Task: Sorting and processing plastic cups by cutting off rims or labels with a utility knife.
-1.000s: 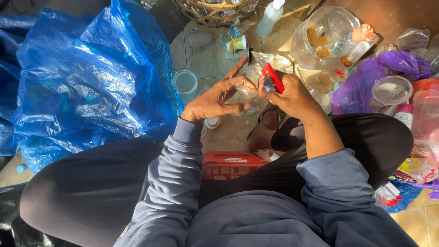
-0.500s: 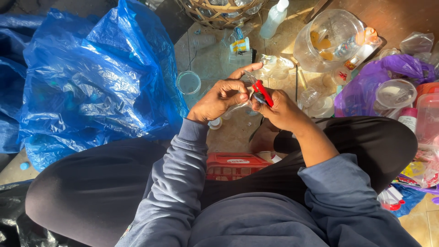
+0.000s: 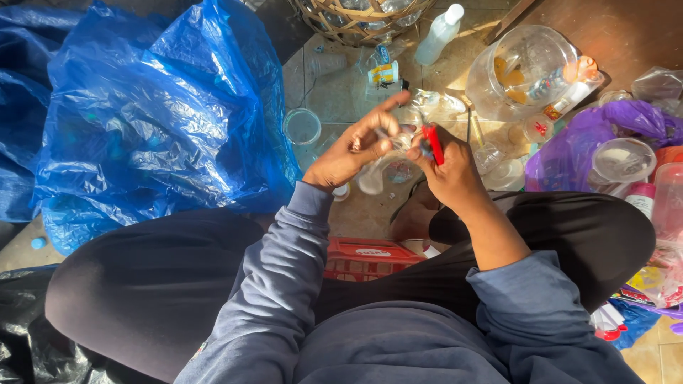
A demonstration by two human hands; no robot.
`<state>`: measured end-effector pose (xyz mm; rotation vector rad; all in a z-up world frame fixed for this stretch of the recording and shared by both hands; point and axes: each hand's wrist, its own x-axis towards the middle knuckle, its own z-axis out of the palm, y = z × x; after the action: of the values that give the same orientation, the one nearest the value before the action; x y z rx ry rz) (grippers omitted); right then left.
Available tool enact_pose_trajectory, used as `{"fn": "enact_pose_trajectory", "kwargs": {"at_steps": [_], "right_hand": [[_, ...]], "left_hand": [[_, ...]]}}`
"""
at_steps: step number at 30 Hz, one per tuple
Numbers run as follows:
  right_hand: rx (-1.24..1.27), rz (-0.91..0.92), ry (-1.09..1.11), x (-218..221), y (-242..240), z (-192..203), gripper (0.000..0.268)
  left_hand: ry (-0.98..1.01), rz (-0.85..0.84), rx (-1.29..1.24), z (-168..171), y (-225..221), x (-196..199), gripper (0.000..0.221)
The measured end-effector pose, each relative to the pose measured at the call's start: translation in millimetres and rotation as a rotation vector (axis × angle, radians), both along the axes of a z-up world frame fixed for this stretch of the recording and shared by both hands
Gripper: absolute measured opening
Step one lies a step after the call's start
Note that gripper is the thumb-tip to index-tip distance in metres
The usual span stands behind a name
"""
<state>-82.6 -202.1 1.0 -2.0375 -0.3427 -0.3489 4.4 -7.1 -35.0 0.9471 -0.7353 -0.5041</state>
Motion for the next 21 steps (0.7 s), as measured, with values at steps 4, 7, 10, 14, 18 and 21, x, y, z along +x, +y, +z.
{"fn": "enact_pose_trajectory", "kwargs": {"at_steps": [4,7,10,14,18,21], "right_hand": [[-0.002,-0.04,0.014,7.4,4.2,5.1,0.015],[0.041,-0.064,0.116,2.2,-3.4,14.0,0.02],[0.08,-0.083,0.175,0.3,-21.8,17.6,0.028],[-0.141,0.008,0.37,-5.2,-33.5,42.2,0.047],[-0.331,0.001,0.429,-9.9,-26.5,42.2,0.042],[-0.336,-0.006,0.458,-8.4,-21.6,36.4,0.043]], "left_hand": [[-0.013,0.02,0.053,-46.1,-5.8,0.1,0.111],[0.218,-0.026,0.106,-43.0,-5.3,5.0,0.119],[-0.045,0.188,0.179,-46.7,-1.5,18.8,0.123],[-0.3,0.361,0.411,-25.9,8.8,25.4,0.115],[-0.334,0.465,0.489,-15.7,12.8,23.0,0.097],[-0.35,0.504,0.556,7.7,10.5,17.2,0.096]]}}
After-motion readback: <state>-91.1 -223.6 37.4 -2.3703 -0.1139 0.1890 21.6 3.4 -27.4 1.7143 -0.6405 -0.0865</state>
